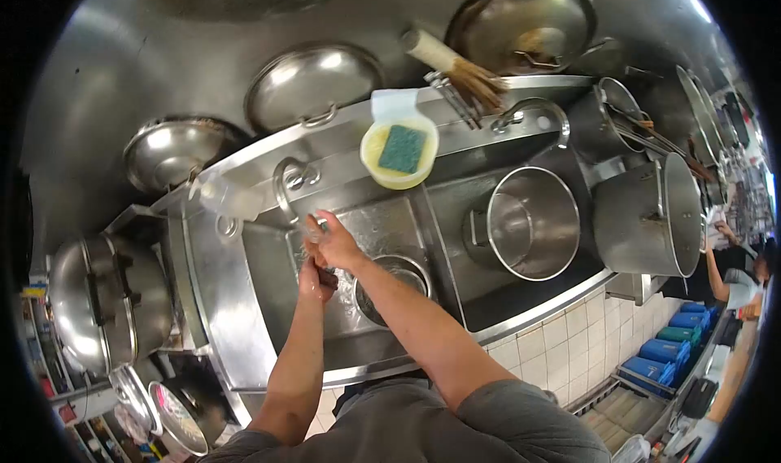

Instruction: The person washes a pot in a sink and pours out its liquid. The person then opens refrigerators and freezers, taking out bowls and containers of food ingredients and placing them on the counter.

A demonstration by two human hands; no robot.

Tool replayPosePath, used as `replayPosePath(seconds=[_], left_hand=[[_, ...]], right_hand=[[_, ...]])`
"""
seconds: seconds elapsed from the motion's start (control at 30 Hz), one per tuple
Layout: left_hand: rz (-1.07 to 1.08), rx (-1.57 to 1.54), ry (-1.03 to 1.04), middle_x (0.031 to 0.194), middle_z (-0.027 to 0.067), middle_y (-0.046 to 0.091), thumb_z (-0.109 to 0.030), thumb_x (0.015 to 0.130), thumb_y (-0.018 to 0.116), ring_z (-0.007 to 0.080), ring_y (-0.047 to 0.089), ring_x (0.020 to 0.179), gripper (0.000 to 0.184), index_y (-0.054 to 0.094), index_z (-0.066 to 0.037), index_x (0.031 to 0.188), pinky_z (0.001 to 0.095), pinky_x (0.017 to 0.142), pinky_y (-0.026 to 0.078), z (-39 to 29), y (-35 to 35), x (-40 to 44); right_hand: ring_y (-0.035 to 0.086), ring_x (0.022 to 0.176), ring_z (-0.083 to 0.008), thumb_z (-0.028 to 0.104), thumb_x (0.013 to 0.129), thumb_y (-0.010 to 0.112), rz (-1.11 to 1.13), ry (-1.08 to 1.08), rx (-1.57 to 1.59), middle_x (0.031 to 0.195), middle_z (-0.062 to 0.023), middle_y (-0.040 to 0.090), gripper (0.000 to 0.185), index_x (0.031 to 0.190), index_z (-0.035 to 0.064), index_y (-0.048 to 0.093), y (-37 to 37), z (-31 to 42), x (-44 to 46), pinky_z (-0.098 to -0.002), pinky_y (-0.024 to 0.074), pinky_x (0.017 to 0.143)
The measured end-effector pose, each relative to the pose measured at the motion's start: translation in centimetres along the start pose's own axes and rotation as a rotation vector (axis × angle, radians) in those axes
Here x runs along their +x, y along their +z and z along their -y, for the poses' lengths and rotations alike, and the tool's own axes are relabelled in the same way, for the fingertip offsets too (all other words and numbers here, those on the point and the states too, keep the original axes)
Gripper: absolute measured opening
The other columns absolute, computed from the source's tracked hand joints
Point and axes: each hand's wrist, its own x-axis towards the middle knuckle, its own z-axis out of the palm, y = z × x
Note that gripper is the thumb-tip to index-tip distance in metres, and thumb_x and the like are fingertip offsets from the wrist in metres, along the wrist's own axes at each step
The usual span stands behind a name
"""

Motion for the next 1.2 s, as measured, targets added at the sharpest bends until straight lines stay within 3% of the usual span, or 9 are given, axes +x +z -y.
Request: replayPosePath(seconds=[0.17,0.3,0.37,0.53,0.6,0.7,0.8,1.03,1.2], left_hand=[[0.322,-0.205,-0.055,0.075,0.0001,0.063,-0.058,0.1,0.047,0.0168,0.058,0.058,0.043,0.065,-0.019,0.105,0.0317,0.048,0.044,-3.3,0.2,-0.6],[0.287,-0.14,-0.041,0.13,0.0083,0.064,-0.051,0.101,0.05,0.0254,0.063,0.112,0.053,0.053,-0.016,0.141,0.0404,0.096,0.051,-5.9,6.8,-7.6],[0.449,-0.189,-0.018,0.124,0.007,0.066,-0.046,0.103,0.05,0.0258,0.065,0.107,0.046,0.056,-0.018,0.139,0.0399,0.092,0.052,-4.1,6.2,-2.6],[0.15,0.04,0.207,0.114,0.0112,0.068,-0.044,0.098,0.065,0.0215,0.066,0.101,0.053,0.062,0.001,0.124,0.0397,0.085,0.054,-1.0,10.3,-3.9],[0.18,0.129,0.195,0.116,0.0115,0.067,-0.045,0.098,0.064,0.0213,0.065,0.102,0.053,0.062,0.002,0.124,0.0394,0.086,0.054,-0.8,10.0,-3.9],[0.261,0.432,0.197,0.113,0.0113,0.067,-0.046,0.098,0.062,0.0208,0.066,0.095,0.053,0.062,0.001,0.123,0.0371,0.081,0.055,-0.3,9.2,-3.3],[0.16,0.323,0.163,0.094,0.0073,0.066,-0.036,0.097,0.065,0.0188,0.064,0.079,0.037,0.064,-0.001,0.111,0.0327,0.069,0.054,-1.8,7.5,-5.3],[0.145,0.341,0.375,0.103,0.0101,0.062,-0.024,0.09,0.071,0.0205,0.061,0.085,0.034,0.058,-0.001,0.111,0.0333,0.069,0.054,-8.1,5.6,-3.2],[-0.685,0.491,1.214,0.116,0.0188,0.061,-0.013,0.075,0.084,0.0332,0.061,0.103,0.065,0.047,0.005,0.126,0.0385,0.091,0.052,-16.9,1.4,1.4]], right_hand=[[0.072,0.083,-0.0349,0.049,0.092,0.065,-0.117,-0.181,-0.839,0.09,-0.0273,0.069,0.059,0.131,0.006,0.057,0.3,-4.4,4.6,-0.0448,0.0549,0.076],[0.07,0.099,-0.0377,0.038,0.091,0.07,-0.351,-0.238,-0.806,0.113,-0.0266,0.069,0.053,0.125,-0.001,0.057,1.3,-1.3,1.9,-0.0428,0.0538,0.087],[0.064,0.106,-0.0473,0.026,0.087,0.07,-0.38,-0.142,-0.641,0.113,-0.0308,0.066,0.048,0.126,0.0001,0.057,-0.8,-3.8,2.4,-0.0497,0.0506,0.092],[0.063,0.111,-0.0398,0.024,0.086,0.074,-0.511,-0.528,-1.083,0.117,-0.0272,0.063,0.059,0.134,-0.0019,0.05,-4.3,-2.3,-2.1,-0.0462,0.051,0.093],[0.062,0.113,-0.0306,0.02,0.085,0.075,-0.336,-0.034,-0.016,0.121,-0.0206,0.063,0.059,0.135,0.0011,0.05,-4.7,-0.5,-4.1,-0.041,0.0504,0.095],[0.06,0.116,-0.0243,0.013,0.09,0.071,-0.296,-0.129,-0.385,0.127,-0.0182,0.058,0.057,0.14,0.0029,0.043,-8.6,-2.0,-4.3,-0.0344,0.0524,0.092],[0.059,0.12,-0.0299,0.011,0.086,0.067,-0.398,-0.223,-0.575,0.128,-0.0207,0.059,0.064,0.143,0.0029,0.038,-7.0,4.6,-8.0,-0.0386,0.0471,0.101],[0.05,0.128,-0.0446,0.006,0.082,0.065,-0.569,-0.734,-0.683,0.137,-0.0313,0.048,0.071,0.144,-0.0044,0.033,-5.3,15.8,-7.4,-0.0453,0.0374,0.11],[0.052,0.119,-0.0456,0.005,0.082,0.069,-0.696,-0.839,-0.984,0.133,-0.0262,0.054,0.07,0.145,-0.0003,0.037,-8.0,17.6,-1.9,-0.053,0.0392,0.103]])
